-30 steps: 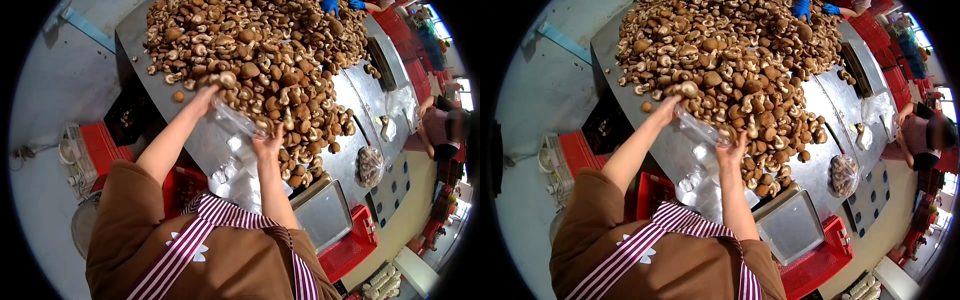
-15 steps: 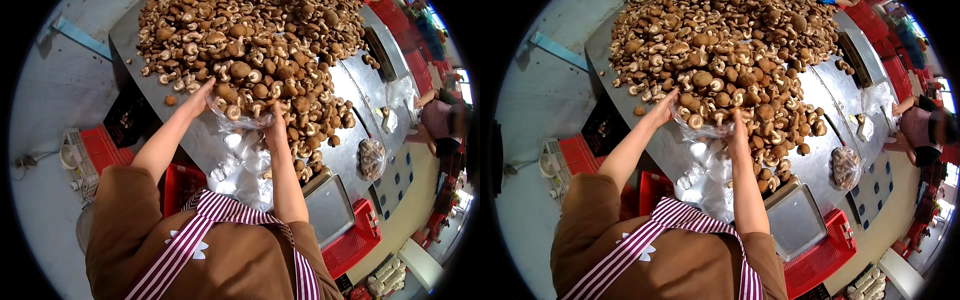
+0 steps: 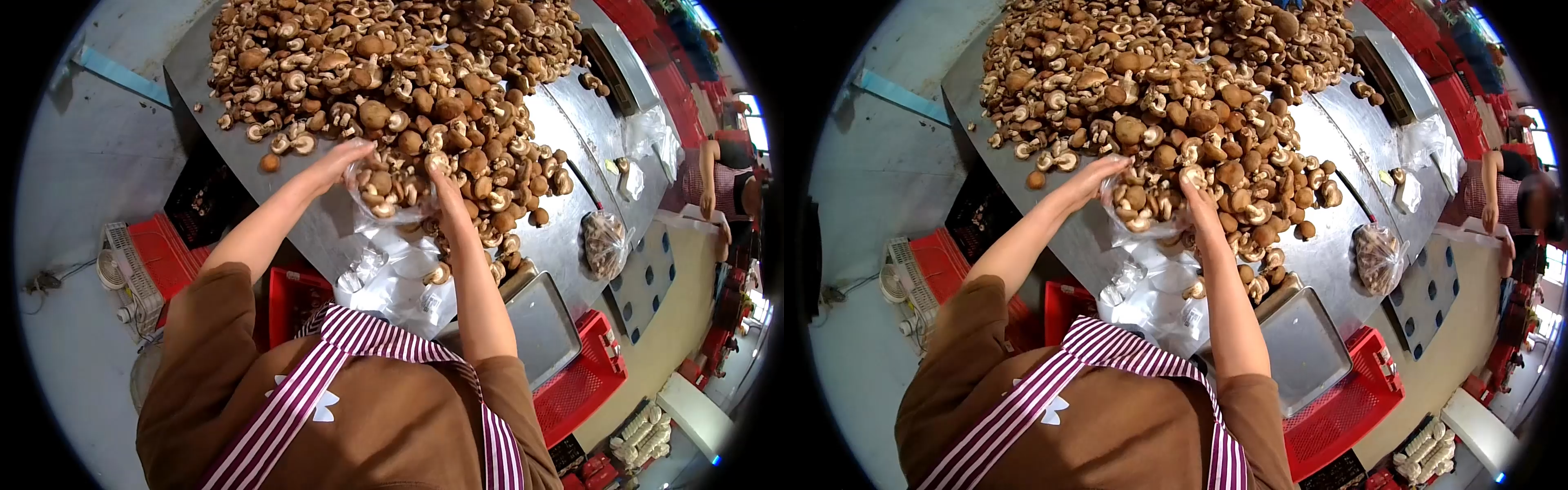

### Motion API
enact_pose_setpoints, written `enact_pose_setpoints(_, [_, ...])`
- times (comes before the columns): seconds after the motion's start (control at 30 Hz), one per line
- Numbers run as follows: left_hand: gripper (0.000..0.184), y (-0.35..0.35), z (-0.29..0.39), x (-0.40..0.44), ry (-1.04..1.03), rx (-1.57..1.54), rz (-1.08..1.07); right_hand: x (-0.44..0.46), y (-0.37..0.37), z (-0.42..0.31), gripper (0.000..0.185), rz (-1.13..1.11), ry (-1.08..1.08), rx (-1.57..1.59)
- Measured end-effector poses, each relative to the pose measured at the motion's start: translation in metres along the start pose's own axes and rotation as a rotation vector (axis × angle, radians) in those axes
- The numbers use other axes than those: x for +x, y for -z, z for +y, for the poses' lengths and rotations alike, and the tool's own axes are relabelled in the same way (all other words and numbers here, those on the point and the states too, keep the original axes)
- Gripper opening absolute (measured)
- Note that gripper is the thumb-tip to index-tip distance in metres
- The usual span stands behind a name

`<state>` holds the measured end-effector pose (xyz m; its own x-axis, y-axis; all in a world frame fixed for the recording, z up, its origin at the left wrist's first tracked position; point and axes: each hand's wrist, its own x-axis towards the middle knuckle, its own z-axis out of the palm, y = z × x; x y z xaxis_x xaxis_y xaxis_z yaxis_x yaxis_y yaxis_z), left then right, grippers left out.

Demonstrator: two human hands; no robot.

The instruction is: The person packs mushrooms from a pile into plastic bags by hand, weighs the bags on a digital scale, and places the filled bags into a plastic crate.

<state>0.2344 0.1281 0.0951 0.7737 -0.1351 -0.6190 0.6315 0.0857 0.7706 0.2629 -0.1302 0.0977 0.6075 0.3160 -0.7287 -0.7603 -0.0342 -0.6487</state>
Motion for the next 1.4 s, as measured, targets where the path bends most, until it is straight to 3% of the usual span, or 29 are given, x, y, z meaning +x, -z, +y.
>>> enact_pose_setpoints(0.07, [0.044, 0.013, -0.059, 0.061, -0.163, 0.010, 0.183, -0.007, -0.018, -0.011, 0.094, 0.193, 0.005, -0.293])
enact_pose_setpoints(0.13, [0.043, -0.016, -0.026, 0.034, -0.129, 0.246, 0.123, 0.019, -0.011, 0.011, 0.075, -0.001, 0.154, -0.140])
enact_pose_setpoints(0.17, [0.041, -0.019, -0.014, 0.021, -0.021, 0.266, 0.028, 0.014, -0.010, 0.012, 0.073, -0.023, 0.130, -0.159])
enact_pose_setpoints(0.27, [0.037, -0.026, -0.010, -0.006, -0.012, 0.295, -0.026, -0.007, -0.009, 0.014, 0.065, -0.013, 0.095, -0.161])
enact_pose_setpoints(0.33, [0.035, -0.035, -0.025, -0.010, -0.321, 0.261, -0.008, -0.019, -0.005, 0.023, 0.060, 0.023, 0.078, -0.143])
enact_pose_setpoints(0.4, [0.035, -0.038, -0.025, -0.039, -0.133, 0.280, -0.051, -0.031, 0.000, 0.037, 0.052, 0.010, 0.347, -0.156])
enact_pose_setpoints(0.47, [0.036, -0.043, -0.028, -0.058, -0.138, 0.225, -0.060, -0.044, 0.007, 0.046, 0.045, 0.049, 0.267, -0.177])
enact_pose_setpoints(0.53, [0.035, -0.048, -0.030, -0.073, -0.209, 0.161, 0.014, -0.051, 0.015, 0.059, 0.041, 0.006, 0.420, -0.082])
enact_pose_setpoints(0.57, [0.035, -0.043, -0.035, -0.077, -0.208, 0.178, 0.002, -0.054, 0.018, 0.065, 0.036, 0.031, 0.399, -0.052])
enact_pose_setpoints(0.7, [0.036, -0.045, -0.036, -0.099, -0.302, 0.139, -0.079, -0.086, 0.022, 0.068, 0.037, 0.069, 0.542, -0.136])
enact_pose_setpoints(0.8, [0.035, -0.052, -0.028, -0.121, -0.653, 0.277, -0.008, -0.134, 0.018, 0.053, 0.036, 0.031, 0.542, -0.047])
enact_pose_setpoints(0.87, [0.035, -0.059, -0.009, -0.152, -0.532, 0.106, -0.016, -0.151, 0.023, 0.056, 0.035, 0.132, 0.651, -0.205])
enact_pose_setpoints(0.93, [0.035, -0.059, -0.012, -0.156, -0.562, 0.067, 0.014, -0.162, 0.026, 0.066, 0.033, 0.258, 0.710, -0.091])
enact_pose_setpoints(1.03, [0.037, -0.064, -0.006, -0.160, -0.583, 0.074, 0.111, -0.178, 0.038, 0.068, 0.035, 0.221, 0.702, 0.127])
enact_pose_setpoints(1.23, [0.036, -0.123, 0.030, -0.183, -0.690, 0.077, -0.076, -0.244, 0.069, 0.056, 0.041, 0.378, 0.847, 0.284])
enact_pose_setpoints(1.4, [0.035, -0.202, 0.053, -0.186, -0.751, 0.029, -0.420, -0.321, 0.105, 0.054, 0.039, 0.618, 1.053, 0.354])
